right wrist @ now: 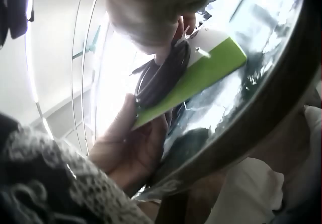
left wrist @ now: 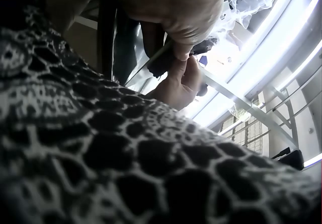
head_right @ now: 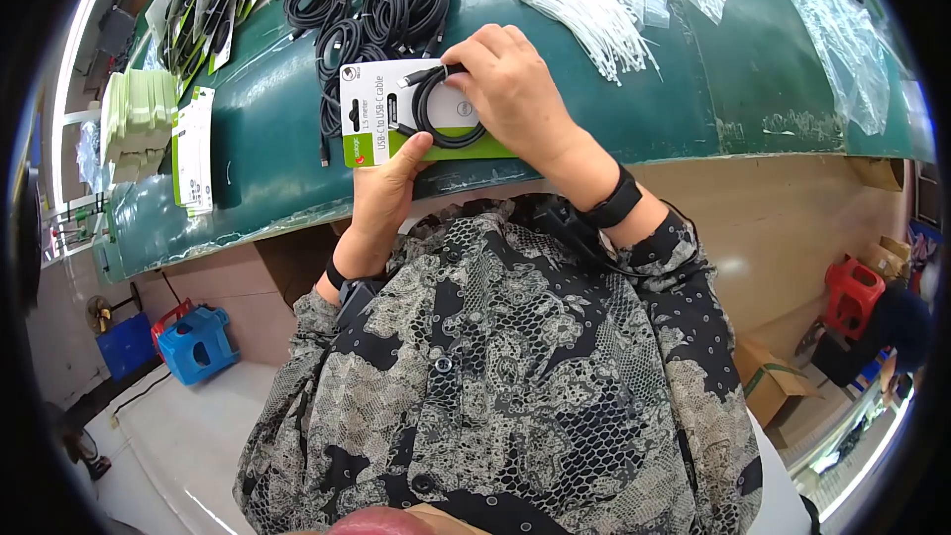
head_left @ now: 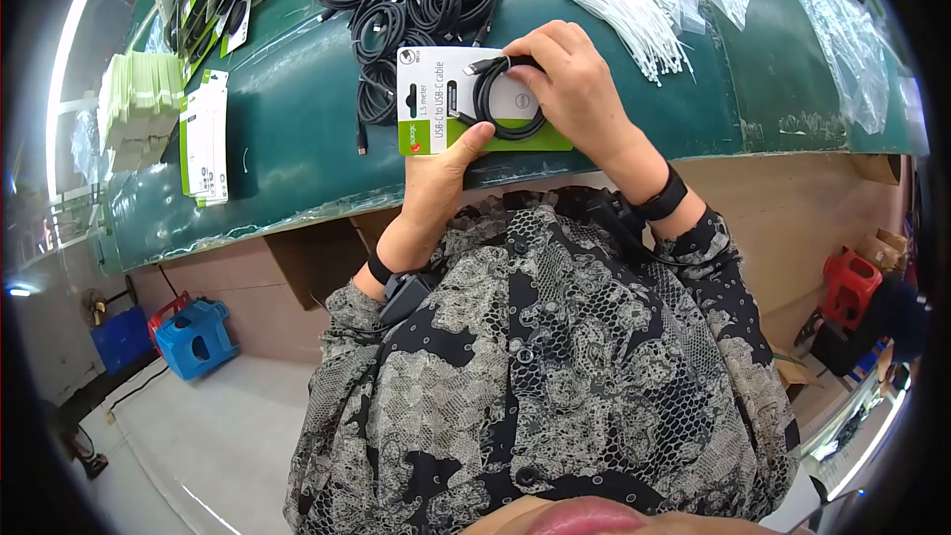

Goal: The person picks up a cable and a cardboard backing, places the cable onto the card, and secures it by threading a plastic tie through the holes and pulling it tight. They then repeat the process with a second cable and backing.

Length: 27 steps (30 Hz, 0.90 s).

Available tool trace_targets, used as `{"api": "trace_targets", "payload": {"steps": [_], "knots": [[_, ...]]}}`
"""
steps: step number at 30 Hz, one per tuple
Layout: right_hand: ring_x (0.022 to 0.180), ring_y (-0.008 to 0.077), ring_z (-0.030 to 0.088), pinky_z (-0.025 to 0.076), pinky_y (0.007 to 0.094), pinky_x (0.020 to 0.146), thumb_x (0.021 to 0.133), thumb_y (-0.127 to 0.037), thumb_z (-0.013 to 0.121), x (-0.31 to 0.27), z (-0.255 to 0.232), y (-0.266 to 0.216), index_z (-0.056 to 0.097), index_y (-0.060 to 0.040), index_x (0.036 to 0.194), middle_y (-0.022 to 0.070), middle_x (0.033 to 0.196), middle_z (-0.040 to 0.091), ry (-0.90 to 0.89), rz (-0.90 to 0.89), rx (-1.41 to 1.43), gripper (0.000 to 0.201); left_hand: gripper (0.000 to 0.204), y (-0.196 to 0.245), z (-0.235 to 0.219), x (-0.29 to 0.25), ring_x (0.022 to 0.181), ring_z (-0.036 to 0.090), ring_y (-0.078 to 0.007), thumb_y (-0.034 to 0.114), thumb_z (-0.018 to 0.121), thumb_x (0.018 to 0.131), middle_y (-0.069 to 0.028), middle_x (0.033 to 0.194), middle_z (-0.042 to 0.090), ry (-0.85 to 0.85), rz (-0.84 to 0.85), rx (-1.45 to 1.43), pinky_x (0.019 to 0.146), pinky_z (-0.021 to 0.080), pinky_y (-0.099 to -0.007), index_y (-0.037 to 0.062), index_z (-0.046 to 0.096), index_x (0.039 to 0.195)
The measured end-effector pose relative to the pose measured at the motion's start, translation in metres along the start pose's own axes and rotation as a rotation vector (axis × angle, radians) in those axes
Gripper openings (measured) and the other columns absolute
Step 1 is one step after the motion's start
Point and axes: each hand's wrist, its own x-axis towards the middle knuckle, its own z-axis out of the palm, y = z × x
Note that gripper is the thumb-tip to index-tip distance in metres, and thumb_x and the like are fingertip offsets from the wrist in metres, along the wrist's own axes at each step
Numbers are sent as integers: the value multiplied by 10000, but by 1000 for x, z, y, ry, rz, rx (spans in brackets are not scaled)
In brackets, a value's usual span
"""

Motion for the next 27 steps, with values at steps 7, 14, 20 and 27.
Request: {"api": "trace_targets", "payload": {"steps": [7, 14, 20, 27], "knots": [[786, 276, 536, 463, 370, 701, 717, -18, 688, -1, 8, -12, 619, -50, 917, 83, 817, 543, 57, -59, -237, 214, 402, -8, -1, 1, 918, 585, -125, -16, 694, 816, -47, 1057, 603, 2, 142, 119, 794, 492, -247, 11, 536, 1184], [844, 256, 562, 456, 348, 752, 730, -41, 680, 0, 9, -11, 626, -63, 948, 78, 879, 576, -19, -4, -127, 225, 370, -3, 4, 2, 939, 595, -142, -32, 656, 838, -57, 1071, 605, 31, 89, -12, 816, 502, -257, 9, 535, 1186], [858, 207, 577, 409, 387, 888, 742, -61, 670, -7, -13, -32, 646, -91, 994, 42, 892, 607, -81, -202, -49, 255, 322, -2, -4, 4, 961, 619, -169, -34, 605, 870, -85, 1078, 612, 18, 4, -151, 825, 535, -289, 14, 538, 1181], [868, 191, 568, 378, 405, 925, 747, -63, 663, -21, 4, -18, 682, -132, 956, -9, 855, 619, -106, -248, -45, 222, 291, 15, -6, 4, 896, 644, -183, -3, 615, 873, -81, 1009, 628, 24, -116, -219, 768, 554, -294, 19, 549, 1155]]}}
